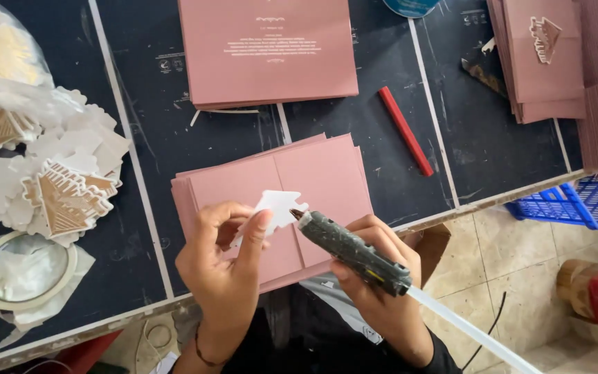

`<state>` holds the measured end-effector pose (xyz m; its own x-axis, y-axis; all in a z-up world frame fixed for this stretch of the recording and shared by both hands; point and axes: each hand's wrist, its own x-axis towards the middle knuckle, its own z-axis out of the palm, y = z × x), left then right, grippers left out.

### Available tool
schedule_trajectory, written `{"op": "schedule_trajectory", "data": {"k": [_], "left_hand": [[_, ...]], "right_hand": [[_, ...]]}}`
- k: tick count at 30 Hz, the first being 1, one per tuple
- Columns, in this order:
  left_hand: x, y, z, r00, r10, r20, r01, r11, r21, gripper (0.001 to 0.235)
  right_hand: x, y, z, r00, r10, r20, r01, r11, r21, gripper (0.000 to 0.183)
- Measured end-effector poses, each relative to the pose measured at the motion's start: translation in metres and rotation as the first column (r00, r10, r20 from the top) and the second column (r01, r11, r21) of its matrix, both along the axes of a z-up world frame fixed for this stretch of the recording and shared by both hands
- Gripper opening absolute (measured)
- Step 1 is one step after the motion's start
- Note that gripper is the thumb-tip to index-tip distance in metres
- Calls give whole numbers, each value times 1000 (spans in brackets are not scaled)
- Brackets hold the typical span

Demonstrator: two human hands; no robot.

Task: The person uses a hot glue gun to apply adhesive to white paper cutouts and presses them onto pink cards. They repeat this process for several cards, stacking the finished ones on the table.

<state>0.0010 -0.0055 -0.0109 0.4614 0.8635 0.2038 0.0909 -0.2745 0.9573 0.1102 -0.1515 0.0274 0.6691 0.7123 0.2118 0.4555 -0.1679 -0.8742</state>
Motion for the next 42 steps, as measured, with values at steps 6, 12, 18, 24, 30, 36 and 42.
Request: {"op": "schedule_trajectory", "data": {"k": [6, 12, 18, 24, 30, 36, 42], "left_hand": [[2, -6, 24, 992, -128, -4, 127, 988, -88, 29], [-6, -8, 17, 984, -140, -109, 152, 982, 112, 29], [-10, -7, 17, 976, -174, -133, 197, 961, 195, 27], [-10, -7, 16, 972, -172, -163, 210, 942, 261, 27], [-7, -5, 28, 986, -133, -104, 155, 957, 245, 22], [-8, -2, 25, 988, -58, -145, 97, 954, 282, 22], [-5, 1, 26, 990, -69, -120, 100, 957, 274, 19]], "right_hand": [[1, 5, 3, 998, -30, 49, 33, 997, -65, 33], [1, 7, 0, 996, -29, 89, 32, 999, -36, 36], [3, 7, -3, 992, -41, 118, 44, 999, -27, 40], [3, 7, 0, 992, -41, 119, 50, 996, -71, 37], [4, 3, 1, 990, -3, 144, 16, 996, -92, 38], [3, -4, 1, 990, 27, 140, -5, 987, -160, 28], [3, -8, 0, 991, 56, 122, -32, 981, -193, 21]]}}
